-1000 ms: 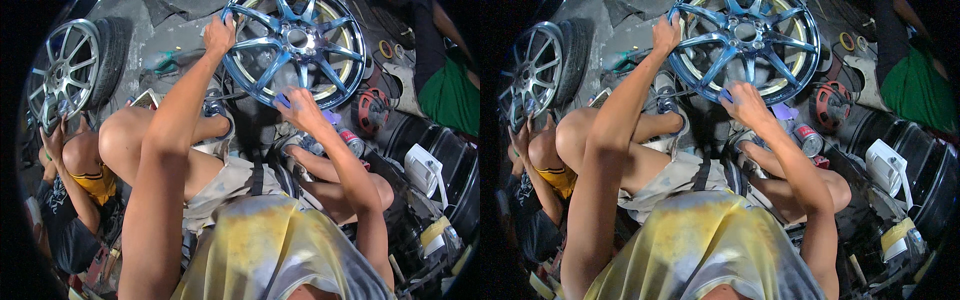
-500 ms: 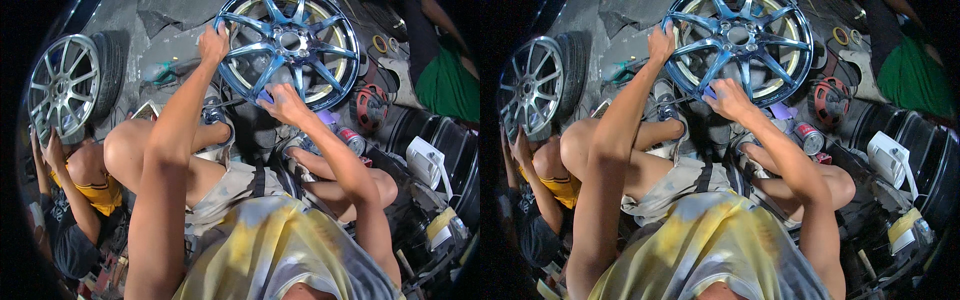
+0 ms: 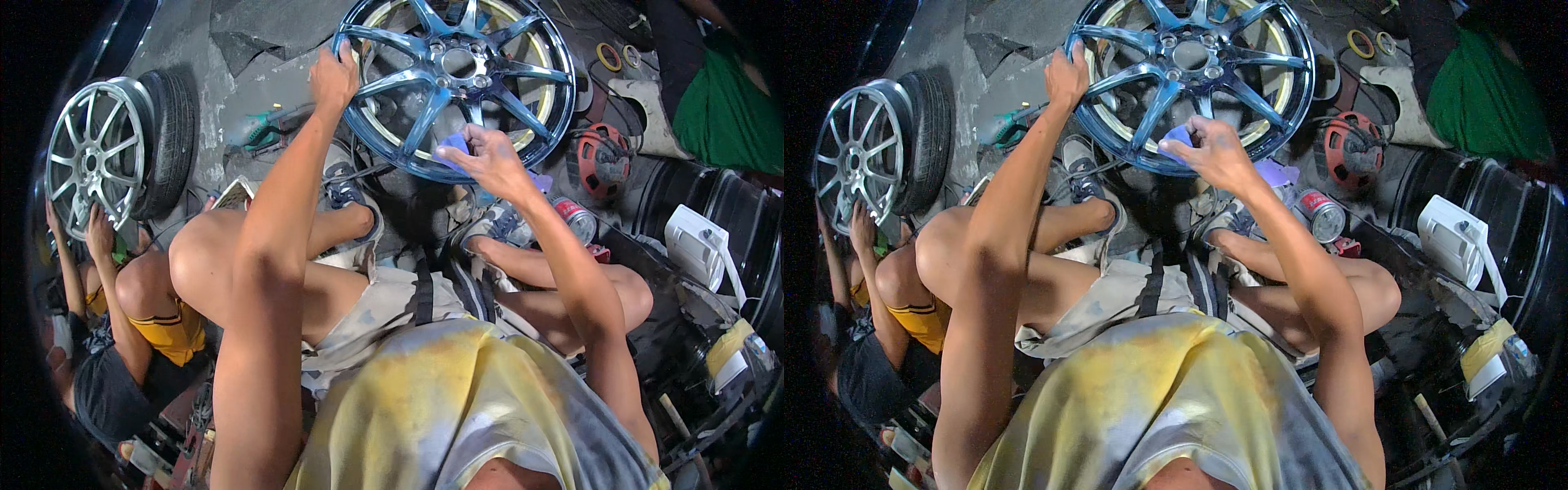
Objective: The person sits on the floor and uses a purple abrasive pad to polish the surface of a blue car wheel rim. They systematically rub the spokes and outer rim, occasionally rotating the rim to access different areas.
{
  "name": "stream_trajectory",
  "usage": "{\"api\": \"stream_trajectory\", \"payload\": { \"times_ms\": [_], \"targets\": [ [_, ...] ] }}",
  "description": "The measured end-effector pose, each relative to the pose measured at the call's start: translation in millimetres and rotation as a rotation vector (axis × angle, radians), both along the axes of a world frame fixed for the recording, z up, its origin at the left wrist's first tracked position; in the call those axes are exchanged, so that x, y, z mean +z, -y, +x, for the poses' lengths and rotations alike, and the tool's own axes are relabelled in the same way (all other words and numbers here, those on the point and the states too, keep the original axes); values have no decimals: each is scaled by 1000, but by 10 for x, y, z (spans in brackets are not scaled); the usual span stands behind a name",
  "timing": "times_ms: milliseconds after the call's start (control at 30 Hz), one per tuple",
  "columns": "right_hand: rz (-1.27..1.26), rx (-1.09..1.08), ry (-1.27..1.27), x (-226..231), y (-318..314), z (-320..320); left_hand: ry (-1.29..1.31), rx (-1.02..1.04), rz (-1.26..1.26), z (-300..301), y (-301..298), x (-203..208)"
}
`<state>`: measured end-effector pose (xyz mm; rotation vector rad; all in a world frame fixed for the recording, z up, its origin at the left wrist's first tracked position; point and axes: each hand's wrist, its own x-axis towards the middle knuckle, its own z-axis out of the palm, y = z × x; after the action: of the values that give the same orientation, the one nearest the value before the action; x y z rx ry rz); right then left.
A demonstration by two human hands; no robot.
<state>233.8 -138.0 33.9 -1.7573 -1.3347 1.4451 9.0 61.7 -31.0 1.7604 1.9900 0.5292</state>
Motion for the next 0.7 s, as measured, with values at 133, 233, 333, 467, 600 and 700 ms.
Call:
{"api": "stream_trajectory", "payload": {
  "times_ms": [133,233,333,467,600,700],
  "targets": [
    [-67,-63,-312,119,75,98,-6,-6,37,-5,11,-21],
    [-70,-17,-252,28,106,181,8,25,13,41,9,18],
    [-21,-24,20,1,156,59,4,24,20,10,22,-3],
    [570,178,318,150,247,-92,19,26,18,7,27,-12],
    [567,325,340,127,376,-174,38,47,-2,30,27,12],
    [503,310,355,135,338,-186,33,53,-22,35,31,27]
  ]
}}
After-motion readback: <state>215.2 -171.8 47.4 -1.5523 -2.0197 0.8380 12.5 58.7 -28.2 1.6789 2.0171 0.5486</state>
